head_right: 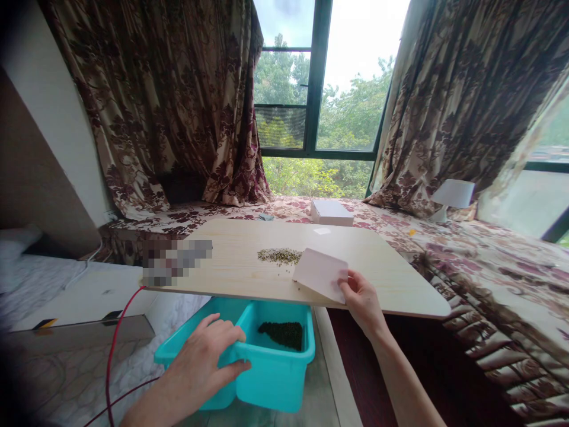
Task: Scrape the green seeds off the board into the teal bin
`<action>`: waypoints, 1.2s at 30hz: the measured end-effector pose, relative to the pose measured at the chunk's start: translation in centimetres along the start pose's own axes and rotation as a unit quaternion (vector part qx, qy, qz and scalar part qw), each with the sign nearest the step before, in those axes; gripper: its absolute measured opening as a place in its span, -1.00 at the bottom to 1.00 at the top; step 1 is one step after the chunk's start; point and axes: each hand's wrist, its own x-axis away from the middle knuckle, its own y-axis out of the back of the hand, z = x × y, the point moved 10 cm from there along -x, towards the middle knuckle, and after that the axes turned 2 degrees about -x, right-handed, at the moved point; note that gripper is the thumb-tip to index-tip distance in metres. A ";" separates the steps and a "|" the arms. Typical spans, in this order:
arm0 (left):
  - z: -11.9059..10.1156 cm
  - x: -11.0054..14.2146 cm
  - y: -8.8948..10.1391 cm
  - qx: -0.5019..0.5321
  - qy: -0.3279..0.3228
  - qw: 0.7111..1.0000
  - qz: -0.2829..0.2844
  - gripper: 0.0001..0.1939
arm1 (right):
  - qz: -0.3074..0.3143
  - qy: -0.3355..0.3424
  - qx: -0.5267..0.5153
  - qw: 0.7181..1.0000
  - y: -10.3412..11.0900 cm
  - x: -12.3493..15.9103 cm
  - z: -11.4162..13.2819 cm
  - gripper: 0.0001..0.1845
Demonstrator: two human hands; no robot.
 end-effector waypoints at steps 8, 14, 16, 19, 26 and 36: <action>0.3 0.0 -0.1 -0.004 0.001 1.000 -0.001 -0.84 | 0.059 0.001 -0.030 0.998 -0.6 0.2 -0.7 -0.49; 0.6 0.1 -0.1 -0.001 0.010 1.000 0.009 -0.86 | -0.018 0.020 -0.014 1.000 -0.4 -1.5 0.2 -0.55; 0.8 0.1 0.0 -0.003 0.013 1.000 0.008 -0.86 | -0.025 0.026 0.001 0.999 -1.0 -2.0 0.2 -0.57; 1.3 0.2 0.3 -0.005 0.016 1.000 -0.001 -0.87 | -0.023 0.029 0.010 0.999 -2.1 -2.5 0.0 -0.60; 2.5 0.6 0.9 -0.016 0.029 0.999 -0.013 -0.89 | 0.023 0.022 -0.004 1.000 -4.9 -2.1 0.2 -0.68; 2.6 0.6 1.3 -0.025 0.035 0.999 -0.016 -0.87 | 0.178 -0.009 -0.025 0.984 -6.5 0.7 1.4 -0.56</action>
